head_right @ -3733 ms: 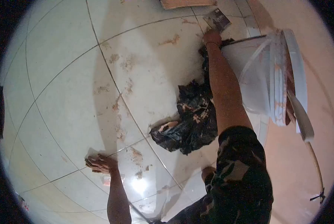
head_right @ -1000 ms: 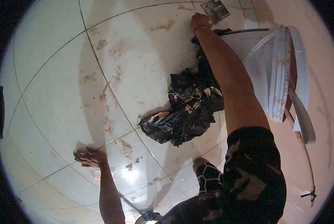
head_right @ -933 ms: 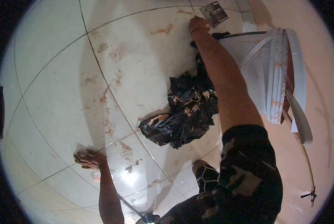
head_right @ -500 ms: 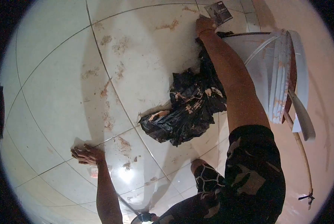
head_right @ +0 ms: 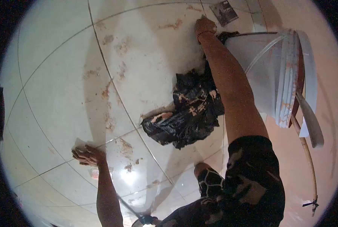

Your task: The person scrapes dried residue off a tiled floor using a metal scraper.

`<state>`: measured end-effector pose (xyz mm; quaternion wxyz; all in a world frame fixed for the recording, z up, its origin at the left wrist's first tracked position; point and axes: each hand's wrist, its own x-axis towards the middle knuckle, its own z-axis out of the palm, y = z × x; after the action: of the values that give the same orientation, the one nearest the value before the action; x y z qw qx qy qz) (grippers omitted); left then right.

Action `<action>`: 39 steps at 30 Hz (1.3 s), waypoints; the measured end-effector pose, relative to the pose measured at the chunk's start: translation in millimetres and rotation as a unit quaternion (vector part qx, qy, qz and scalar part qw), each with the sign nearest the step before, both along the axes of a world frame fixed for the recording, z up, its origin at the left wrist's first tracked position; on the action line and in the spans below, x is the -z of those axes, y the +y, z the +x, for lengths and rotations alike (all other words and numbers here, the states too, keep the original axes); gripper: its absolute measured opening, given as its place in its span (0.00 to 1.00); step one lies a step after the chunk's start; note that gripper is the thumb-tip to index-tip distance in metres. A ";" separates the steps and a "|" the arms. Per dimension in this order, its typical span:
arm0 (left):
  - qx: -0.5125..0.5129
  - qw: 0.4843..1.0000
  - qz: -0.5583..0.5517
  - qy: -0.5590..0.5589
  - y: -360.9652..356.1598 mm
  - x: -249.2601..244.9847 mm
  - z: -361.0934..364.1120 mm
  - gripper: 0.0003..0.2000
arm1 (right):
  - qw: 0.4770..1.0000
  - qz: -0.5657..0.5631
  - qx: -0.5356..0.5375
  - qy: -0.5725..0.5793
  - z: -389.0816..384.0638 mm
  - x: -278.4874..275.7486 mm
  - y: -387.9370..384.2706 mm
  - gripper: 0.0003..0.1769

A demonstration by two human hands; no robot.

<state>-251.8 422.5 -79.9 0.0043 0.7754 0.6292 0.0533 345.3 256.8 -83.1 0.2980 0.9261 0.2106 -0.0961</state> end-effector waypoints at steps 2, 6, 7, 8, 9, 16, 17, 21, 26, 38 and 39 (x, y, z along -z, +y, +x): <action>-0.016 1.000 -0.014 0.014 1.4 0.7 10.3 0.32 | 0.997 0.025 -0.050 -0.043 3.7 -0.6 -5.3 0.09; -0.018 1.000 -0.008 -0.006 1.4 -1.2 14.2 0.33 | 0.997 -0.068 -0.017 0.029 21.2 -10.9 16.4 0.12; -0.017 1.000 -0.009 -0.007 3.9 0.6 15.7 0.33 | 0.999 -0.031 -0.020 0.005 21.1 -7.9 12.2 0.10; -0.014 1.000 -0.020 0.011 2.0 -1.1 12.0 0.33 | 1.000 -0.002 -0.024 -0.012 15.7 -4.2 4.6 0.09; -0.012 0.999 -0.027 0.025 1.3 -1.7 11.1 0.33 | 1.000 -0.005 -0.025 -0.010 14.2 -0.7 3.1 0.09; -0.021 1.000 0.003 0.015 1.2 5.9 3.9 0.32 | 0.998 -0.057 -0.030 0.019 9.4 -11.1 6.6 0.14; -0.025 1.000 0.001 0.018 0.9 7.2 4.1 0.32 | 0.997 -0.026 -0.039 0.055 14.2 -12.7 0.2 0.15; 0.004 1.000 0.004 0.007 2.9 6.3 7.0 0.31 | 0.998 -0.043 -0.025 -0.043 17.9 -3.5 8.1 0.14; -0.012 1.000 -0.012 0.010 -1.0 2.9 5.6 0.31 | 0.995 -0.056 -0.075 0.043 19.4 -18.7 -0.7 0.13; -0.007 1.000 -0.001 -0.010 2.9 1.4 14.3 0.32 | 0.996 -0.047 -0.016 -0.073 30.1 -6.7 5.9 0.10; -0.008 1.000 -0.012 -0.009 1.6 -0.6 12.3 0.31 | 0.997 -0.045 -0.026 -0.055 26.0 -11.0 5.2 0.11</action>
<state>-239.5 424.1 -79.3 0.0189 0.7695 0.6362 0.0529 371.3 262.0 -72.1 0.3533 0.9096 0.2134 -0.0466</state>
